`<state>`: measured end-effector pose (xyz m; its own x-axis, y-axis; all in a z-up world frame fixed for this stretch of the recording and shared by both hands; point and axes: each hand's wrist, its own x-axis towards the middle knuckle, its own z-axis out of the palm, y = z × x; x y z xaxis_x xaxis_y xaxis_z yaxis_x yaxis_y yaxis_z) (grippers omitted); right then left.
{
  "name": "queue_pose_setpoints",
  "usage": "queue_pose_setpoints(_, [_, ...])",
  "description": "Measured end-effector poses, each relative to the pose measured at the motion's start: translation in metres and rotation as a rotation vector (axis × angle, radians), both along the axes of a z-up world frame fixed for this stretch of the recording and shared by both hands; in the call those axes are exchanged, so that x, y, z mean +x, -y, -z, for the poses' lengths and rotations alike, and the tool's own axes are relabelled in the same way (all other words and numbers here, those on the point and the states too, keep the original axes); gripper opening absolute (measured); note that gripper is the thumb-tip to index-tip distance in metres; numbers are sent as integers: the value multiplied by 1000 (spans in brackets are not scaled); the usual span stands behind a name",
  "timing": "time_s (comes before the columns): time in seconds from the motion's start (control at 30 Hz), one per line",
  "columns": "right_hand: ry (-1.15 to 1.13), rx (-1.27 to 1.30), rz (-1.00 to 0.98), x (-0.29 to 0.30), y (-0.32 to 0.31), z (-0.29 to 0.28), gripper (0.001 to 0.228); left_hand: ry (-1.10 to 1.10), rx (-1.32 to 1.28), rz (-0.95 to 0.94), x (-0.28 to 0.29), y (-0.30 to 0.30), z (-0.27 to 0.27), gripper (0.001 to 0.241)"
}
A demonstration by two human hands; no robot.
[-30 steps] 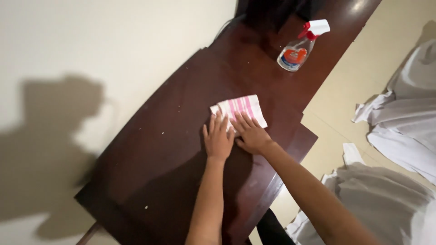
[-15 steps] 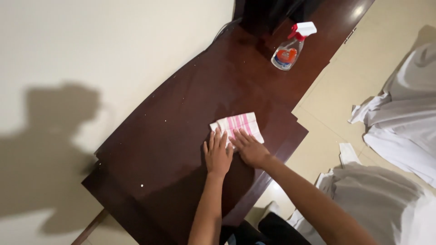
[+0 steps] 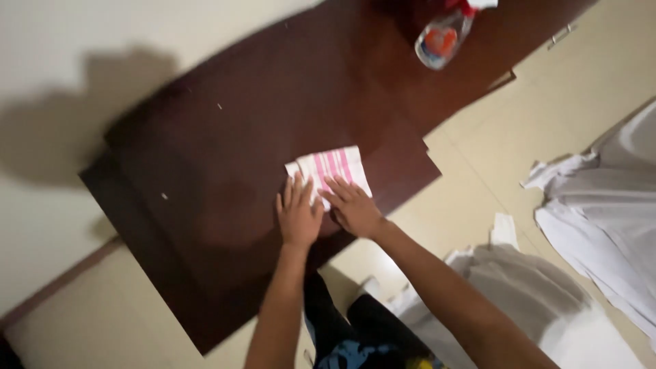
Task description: The person cleans a dark wooden TV stand using a spray bottle and a striped cloth. They wipe the surface thoroughly, moving the spray bottle aside to reach different areas. Later, they pick up a wooden tray and a tissue box from a nearby bed and place them on the cleaned stand.
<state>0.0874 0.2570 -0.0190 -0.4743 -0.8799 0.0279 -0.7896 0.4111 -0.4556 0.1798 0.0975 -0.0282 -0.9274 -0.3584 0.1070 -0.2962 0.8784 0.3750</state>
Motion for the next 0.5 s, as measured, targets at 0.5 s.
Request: queue_pose_setpoints(0.5, [-28,-121,-133,-53,-112,14,58,157,8,-77,-21,-101,-25,74])
